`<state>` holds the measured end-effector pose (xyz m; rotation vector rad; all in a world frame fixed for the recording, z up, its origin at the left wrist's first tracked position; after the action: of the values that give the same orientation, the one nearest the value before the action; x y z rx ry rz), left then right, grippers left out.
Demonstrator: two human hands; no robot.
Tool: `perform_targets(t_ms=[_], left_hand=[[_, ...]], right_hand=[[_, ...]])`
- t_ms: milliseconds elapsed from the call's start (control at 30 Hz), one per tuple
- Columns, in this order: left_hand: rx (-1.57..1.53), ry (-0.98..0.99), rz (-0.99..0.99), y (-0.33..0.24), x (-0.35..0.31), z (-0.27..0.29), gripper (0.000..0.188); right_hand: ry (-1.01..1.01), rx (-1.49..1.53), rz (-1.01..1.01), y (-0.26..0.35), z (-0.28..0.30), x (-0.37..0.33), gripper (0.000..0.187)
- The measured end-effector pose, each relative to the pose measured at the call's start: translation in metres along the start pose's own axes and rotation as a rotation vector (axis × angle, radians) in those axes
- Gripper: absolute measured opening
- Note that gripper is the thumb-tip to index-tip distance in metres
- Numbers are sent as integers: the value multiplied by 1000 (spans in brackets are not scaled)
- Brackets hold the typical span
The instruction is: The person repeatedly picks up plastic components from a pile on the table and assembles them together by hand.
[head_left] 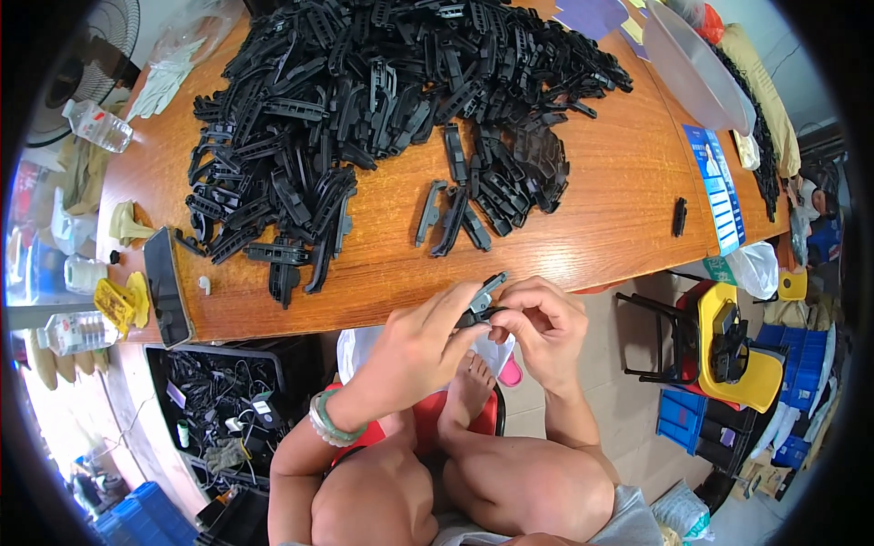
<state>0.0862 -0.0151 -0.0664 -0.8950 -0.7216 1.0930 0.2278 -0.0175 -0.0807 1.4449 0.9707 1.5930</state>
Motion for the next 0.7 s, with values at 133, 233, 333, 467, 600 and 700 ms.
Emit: perform_targets(t_ms=[133, 233, 333, 467, 600, 700], left_hand=[[-38, -3, 53, 4, -5, -8, 40], [-100, -31, 57, 6, -4, -8, 39], [-225, 46, 88, 11, -3, -9, 40], [-200, 21, 14, 10, -5, -3, 39], [-156, 85, -59, 0, -1, -5, 40], [-121, 106, -83, 1, -3, -5, 43]], right_hand=[[-143, 262, -131, -11, 4, -11, 8], [-132, 326, -151, -13, 3, -14, 12], [-145, 182, -49, -15, 7, -18, 24], [74, -87, 112, -5, 0, -4, 55], [52, 76, 23, -12, 7, -11, 58], [67, 130, -3, -13, 5, -7, 55]])
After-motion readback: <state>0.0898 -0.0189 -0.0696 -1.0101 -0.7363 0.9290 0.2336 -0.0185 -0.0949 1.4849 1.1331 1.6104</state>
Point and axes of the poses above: each hand's wrist, its own x-axis towards the middle knuckle, its own z-axis out of the back of the hand, y = z × x, the point moved 7 cm from there along x, towards the middle knuckle, and after that the axes turned 12 degrees about z, right-handed, at the moved point
